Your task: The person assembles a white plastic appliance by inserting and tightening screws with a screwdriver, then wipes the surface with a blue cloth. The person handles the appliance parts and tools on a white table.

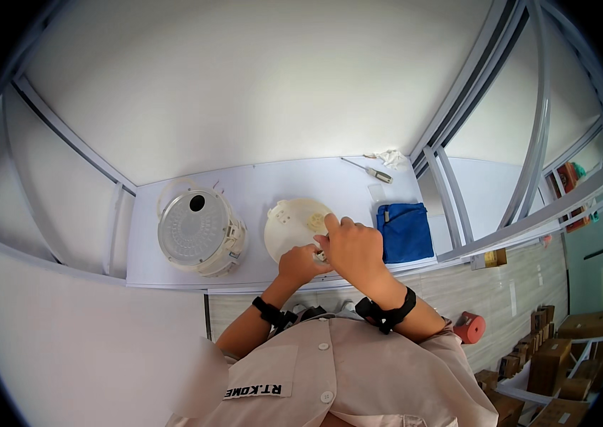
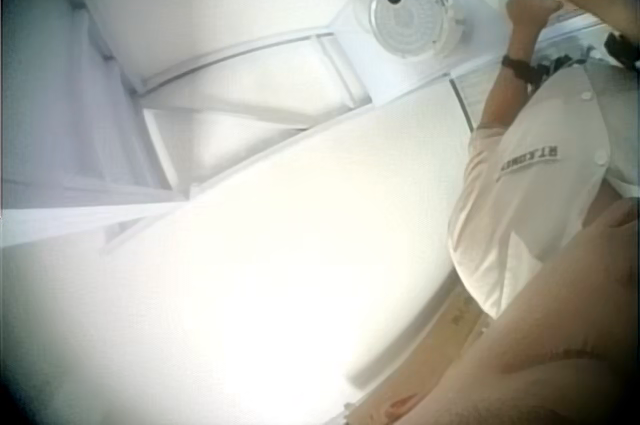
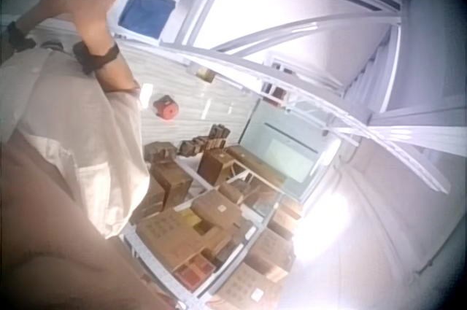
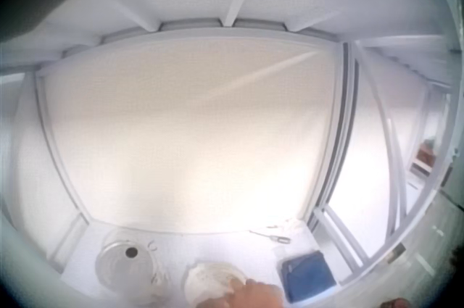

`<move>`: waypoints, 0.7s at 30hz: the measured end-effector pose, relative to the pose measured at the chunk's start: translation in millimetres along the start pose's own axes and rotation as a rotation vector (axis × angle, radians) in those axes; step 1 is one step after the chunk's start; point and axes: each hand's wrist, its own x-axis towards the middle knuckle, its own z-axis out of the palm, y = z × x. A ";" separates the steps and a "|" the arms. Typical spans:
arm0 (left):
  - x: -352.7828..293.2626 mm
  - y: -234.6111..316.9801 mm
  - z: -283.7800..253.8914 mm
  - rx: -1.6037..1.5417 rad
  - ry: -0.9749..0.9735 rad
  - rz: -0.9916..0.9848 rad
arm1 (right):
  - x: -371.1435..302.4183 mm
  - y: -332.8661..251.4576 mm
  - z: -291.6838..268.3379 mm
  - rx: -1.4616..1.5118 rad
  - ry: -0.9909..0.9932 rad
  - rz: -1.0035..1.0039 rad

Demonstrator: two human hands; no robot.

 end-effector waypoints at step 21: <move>-1.0 9.2 -8.5 -0.022 -0.017 -0.030 | 3.7 24.0 6.8 0.231 0.499 -0.452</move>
